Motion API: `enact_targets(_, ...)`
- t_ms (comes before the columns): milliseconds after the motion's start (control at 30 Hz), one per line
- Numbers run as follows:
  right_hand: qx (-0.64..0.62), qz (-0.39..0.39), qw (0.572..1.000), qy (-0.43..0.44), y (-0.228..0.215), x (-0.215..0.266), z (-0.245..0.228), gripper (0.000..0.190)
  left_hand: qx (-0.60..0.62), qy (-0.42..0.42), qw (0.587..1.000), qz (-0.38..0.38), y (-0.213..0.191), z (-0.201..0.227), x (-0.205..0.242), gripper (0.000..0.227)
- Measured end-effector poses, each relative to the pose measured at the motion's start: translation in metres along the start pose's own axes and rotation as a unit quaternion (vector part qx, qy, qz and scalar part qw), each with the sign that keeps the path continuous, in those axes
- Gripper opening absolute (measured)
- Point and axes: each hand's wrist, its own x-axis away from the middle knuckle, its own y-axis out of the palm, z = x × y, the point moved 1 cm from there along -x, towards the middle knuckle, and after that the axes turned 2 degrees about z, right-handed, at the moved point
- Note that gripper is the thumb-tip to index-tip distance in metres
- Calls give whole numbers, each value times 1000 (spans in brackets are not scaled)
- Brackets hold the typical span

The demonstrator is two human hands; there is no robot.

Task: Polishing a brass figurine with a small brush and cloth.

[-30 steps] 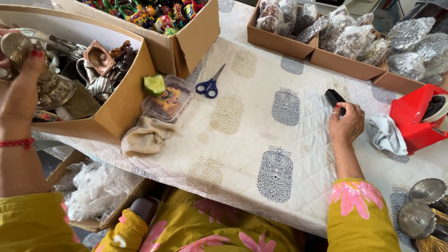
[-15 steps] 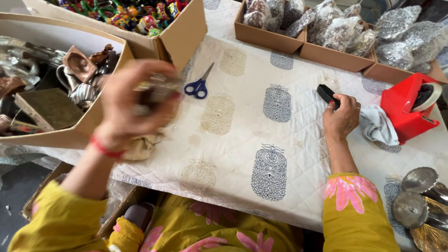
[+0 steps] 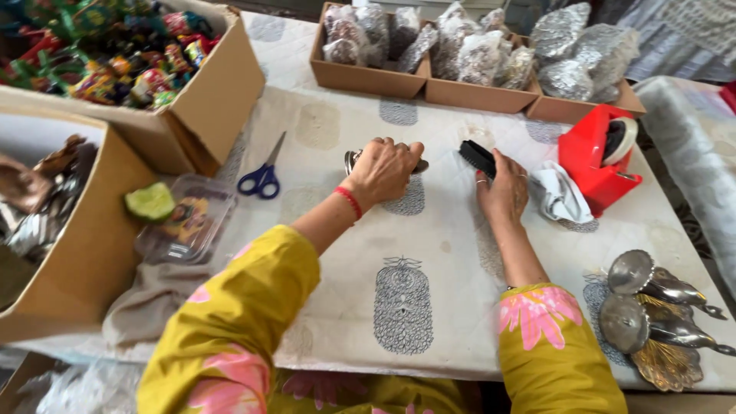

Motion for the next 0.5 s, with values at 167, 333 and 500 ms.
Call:
enact_targets(167,3,-22,999,39,-3,-4,-5,58,-7,-34,995,-99,9,20,-26,33)
enact_targets(333,-8,-31,998,60,2,-5,-4,57,86,10,996,-21,-34,53,-12,70)
enact_targets(500,-14,-49,994,95,-4,-6,-13,54,745,241,607,-133,-189,98,43,39)
